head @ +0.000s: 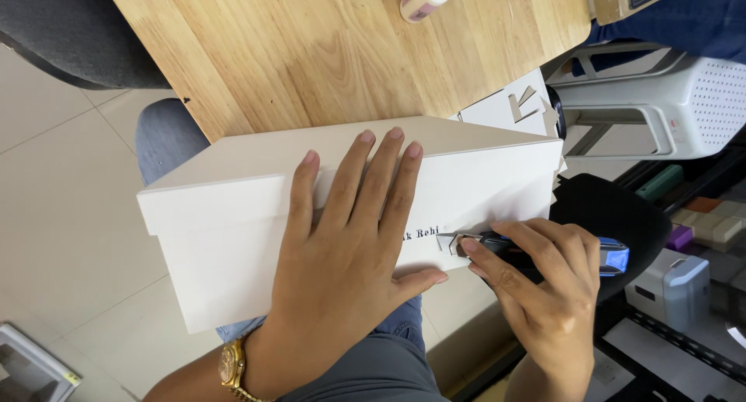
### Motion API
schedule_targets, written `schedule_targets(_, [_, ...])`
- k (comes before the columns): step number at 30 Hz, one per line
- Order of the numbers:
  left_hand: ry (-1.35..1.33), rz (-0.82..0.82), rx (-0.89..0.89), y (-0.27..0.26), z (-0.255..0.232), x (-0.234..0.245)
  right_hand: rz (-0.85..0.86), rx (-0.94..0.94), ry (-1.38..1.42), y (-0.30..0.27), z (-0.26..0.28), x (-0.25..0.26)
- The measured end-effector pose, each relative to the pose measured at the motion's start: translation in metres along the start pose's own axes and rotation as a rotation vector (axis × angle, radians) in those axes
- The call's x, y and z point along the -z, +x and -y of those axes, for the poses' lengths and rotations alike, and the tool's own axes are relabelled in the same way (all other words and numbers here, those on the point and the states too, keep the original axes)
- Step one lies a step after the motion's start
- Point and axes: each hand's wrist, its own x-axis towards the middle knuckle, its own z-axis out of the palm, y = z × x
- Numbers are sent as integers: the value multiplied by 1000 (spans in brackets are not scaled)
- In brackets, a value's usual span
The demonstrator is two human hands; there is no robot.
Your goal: Cutting out a logo section from a white cardboard box using a utility knife
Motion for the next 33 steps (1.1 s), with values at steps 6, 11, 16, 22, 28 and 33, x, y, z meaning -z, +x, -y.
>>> schedule_targets(6, [2, 15, 4, -1, 0, 1, 15, 2, -3, 3, 2, 3])
schedule_targets(11, [1, 21, 7, 0, 0, 1, 21, -11, 15, 3, 3, 3])
schedule_targets(16, [-10, 19, -5, -1, 1, 1, 13, -29, -2, 2, 4, 3])
schedule_targets(22, [13, 13, -6, -1, 1, 2, 19, -39, 4, 2, 4, 3])
schedule_targets(28, [24, 12, -9, -1, 2, 2, 49, -18, 33, 3, -1, 7])
schedule_targets(33, [18, 17, -5, -1, 1, 2, 59, -13, 42, 6, -1, 8])
